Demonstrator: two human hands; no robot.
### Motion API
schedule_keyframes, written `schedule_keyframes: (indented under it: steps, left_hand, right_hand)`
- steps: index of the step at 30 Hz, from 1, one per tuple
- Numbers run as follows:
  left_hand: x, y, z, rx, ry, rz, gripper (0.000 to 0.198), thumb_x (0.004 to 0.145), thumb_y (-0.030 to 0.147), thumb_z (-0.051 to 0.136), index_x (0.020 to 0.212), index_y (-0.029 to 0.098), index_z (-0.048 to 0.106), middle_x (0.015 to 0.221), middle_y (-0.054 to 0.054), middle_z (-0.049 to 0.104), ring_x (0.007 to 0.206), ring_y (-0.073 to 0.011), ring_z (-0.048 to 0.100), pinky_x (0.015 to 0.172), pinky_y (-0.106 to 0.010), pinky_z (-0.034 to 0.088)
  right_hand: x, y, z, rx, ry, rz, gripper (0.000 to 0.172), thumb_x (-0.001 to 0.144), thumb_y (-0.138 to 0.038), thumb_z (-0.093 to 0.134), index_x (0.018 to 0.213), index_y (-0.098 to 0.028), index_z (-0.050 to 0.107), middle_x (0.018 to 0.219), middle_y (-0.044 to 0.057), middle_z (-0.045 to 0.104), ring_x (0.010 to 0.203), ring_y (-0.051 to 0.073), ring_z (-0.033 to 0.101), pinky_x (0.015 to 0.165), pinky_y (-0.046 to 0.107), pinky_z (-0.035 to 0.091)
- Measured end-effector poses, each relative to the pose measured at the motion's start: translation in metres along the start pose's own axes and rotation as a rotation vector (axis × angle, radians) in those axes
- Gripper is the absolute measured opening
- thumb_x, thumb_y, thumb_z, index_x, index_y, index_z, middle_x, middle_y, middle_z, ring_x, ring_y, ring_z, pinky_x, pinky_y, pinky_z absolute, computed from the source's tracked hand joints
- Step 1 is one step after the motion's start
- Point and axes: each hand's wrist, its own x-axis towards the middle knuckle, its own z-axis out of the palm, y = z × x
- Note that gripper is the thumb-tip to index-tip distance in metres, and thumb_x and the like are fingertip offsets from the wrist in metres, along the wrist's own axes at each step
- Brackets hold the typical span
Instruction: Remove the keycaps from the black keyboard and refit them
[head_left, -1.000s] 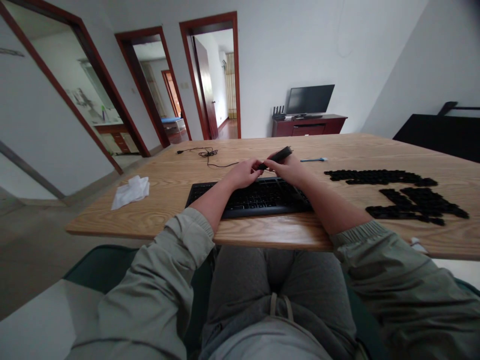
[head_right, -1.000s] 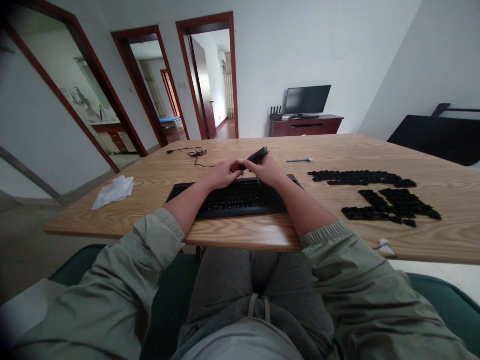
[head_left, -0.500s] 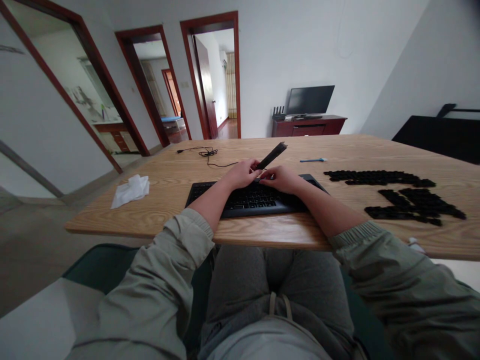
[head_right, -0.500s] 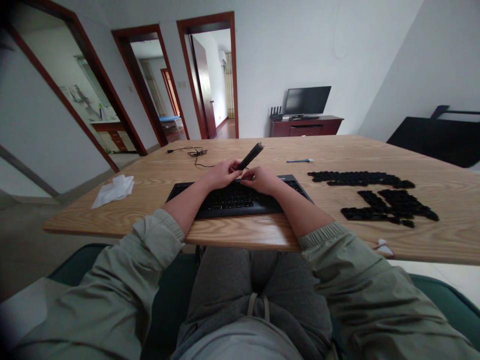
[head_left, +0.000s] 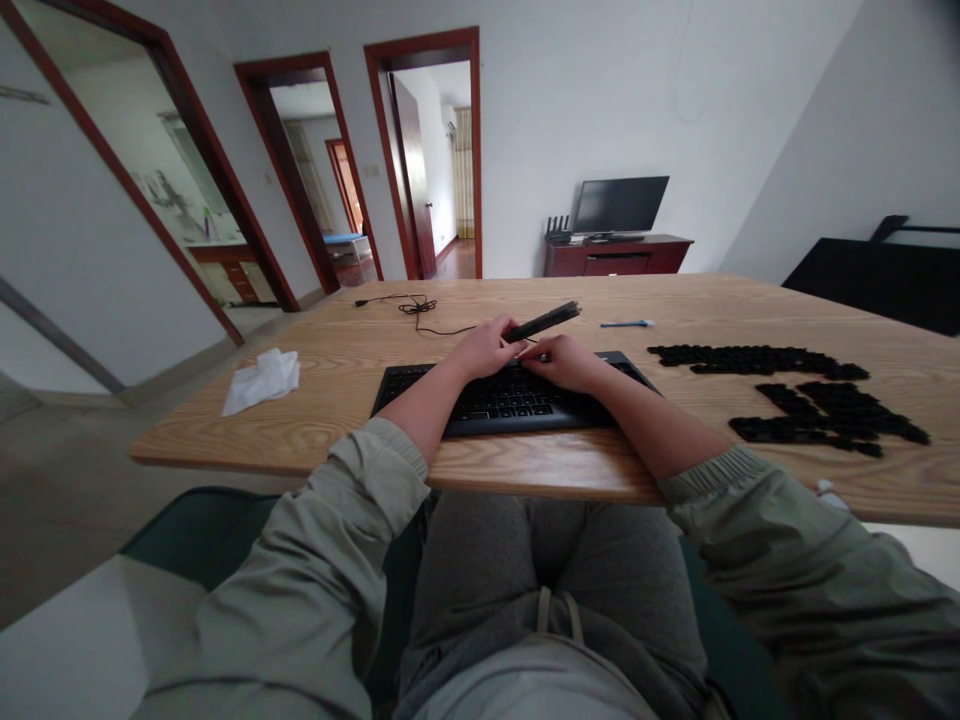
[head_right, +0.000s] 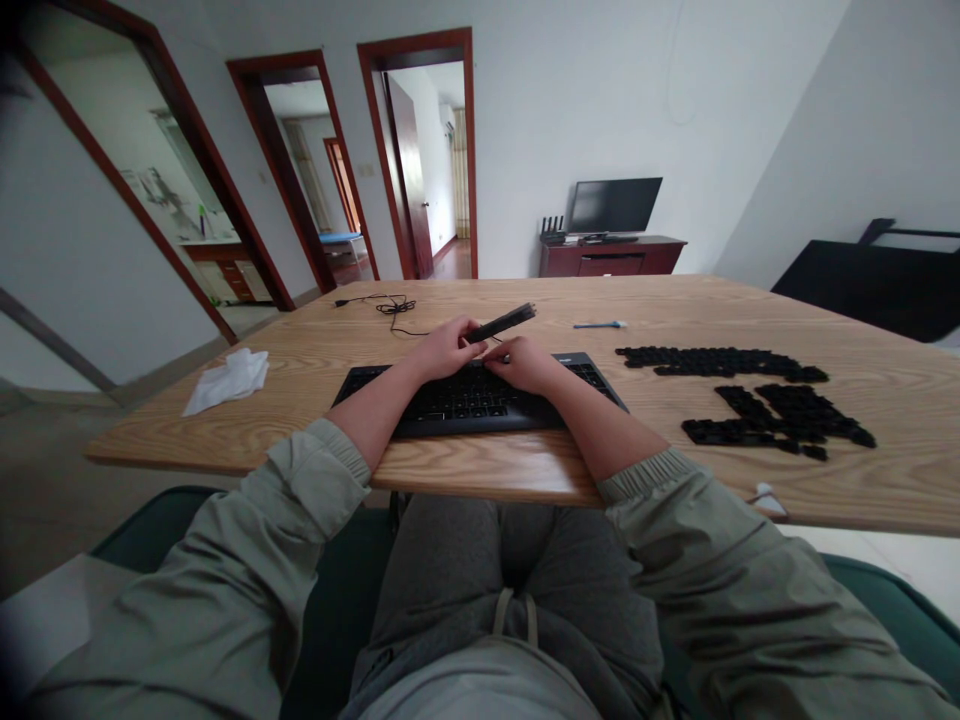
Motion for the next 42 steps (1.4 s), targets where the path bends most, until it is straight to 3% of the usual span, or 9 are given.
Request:
schedule_keyframes:
  steps: [10, 20, 25, 32, 37, 42]
  left_hand:
    - [0.001, -0.006, 0.002, 0.024, -0.004, 0.023, 0.024, 0.088, 0.035, 0.06, 0.103, 0.016, 0.058, 0.098, -0.006, 0.068, 0.079, -0.017, 0.061, 0.075, -0.031, 0.047]
    - [-0.004, -0.005, 0.001, 0.007, 0.008, 0.016, 0.022, 0.09, 0.038, 0.057, 0.1, 0.018, 0.054, 0.088, -0.002, 0.065, 0.073, -0.015, 0.059, 0.069, -0.028, 0.043]
    - [-0.005, -0.006, 0.004, -0.072, 0.011, -0.033, 0.021, 0.089, 0.037, 0.056, 0.099, 0.02, 0.05, 0.086, 0.0, 0.063, 0.071, -0.0134, 0.057, 0.069, -0.027, 0.043]
    - [-0.002, -0.009, 0.005, 0.027, 0.119, -0.062, 0.012, 0.077, 0.022, 0.058, 0.081, 0.021, 0.047, 0.074, 0.002, 0.055, 0.071, -0.0148, 0.05, 0.066, -0.03, 0.039]
    - [-0.001, -0.008, 0.006, 0.054, 0.113, -0.078, 0.011, 0.077, 0.025, 0.057, 0.082, 0.021, 0.048, 0.075, 0.002, 0.055, 0.071, -0.0157, 0.05, 0.067, -0.03, 0.039]
    - [0.0, -0.01, 0.006, 0.055, 0.132, -0.041, 0.01, 0.077, 0.024, 0.056, 0.085, 0.019, 0.055, 0.078, 0.0, 0.06, 0.074, -0.017, 0.054, 0.069, -0.03, 0.041]
  right_hand:
    - [0.011, 0.002, 0.003, -0.109, 0.032, 0.001, 0.026, 0.091, -0.029, 0.057, 0.102, -0.017, 0.078, 0.093, 0.01, 0.076, 0.079, 0.021, 0.067, 0.073, 0.029, 0.047]
    - [0.008, -0.001, 0.002, -0.24, 0.067, 0.019, 0.029, 0.092, -0.035, 0.056, 0.101, -0.017, 0.078, 0.099, 0.011, 0.076, 0.083, 0.022, 0.066, 0.071, 0.029, 0.043]
    - [0.006, -0.005, 0.002, -0.178, 0.073, 0.045, 0.029, 0.092, -0.035, 0.055, 0.1, -0.019, 0.078, 0.089, 0.008, 0.075, 0.076, 0.02, 0.065, 0.07, 0.028, 0.043]
    - [-0.003, 0.0, 0.002, 0.013, 0.076, 0.015, 0.021, 0.083, -0.023, 0.059, 0.094, -0.017, 0.076, 0.085, 0.005, 0.074, 0.071, 0.016, 0.062, 0.068, 0.027, 0.046]
    - [0.0, 0.003, 0.005, -0.03, 0.034, -0.011, 0.024, 0.084, -0.019, 0.057, 0.098, -0.017, 0.076, 0.093, 0.008, 0.075, 0.082, 0.019, 0.065, 0.077, 0.029, 0.047]
    - [-0.002, 0.001, 0.003, -0.062, 0.032, -0.047, 0.026, 0.081, -0.016, 0.058, 0.1, -0.016, 0.076, 0.09, 0.007, 0.074, 0.079, 0.018, 0.064, 0.075, 0.028, 0.047]
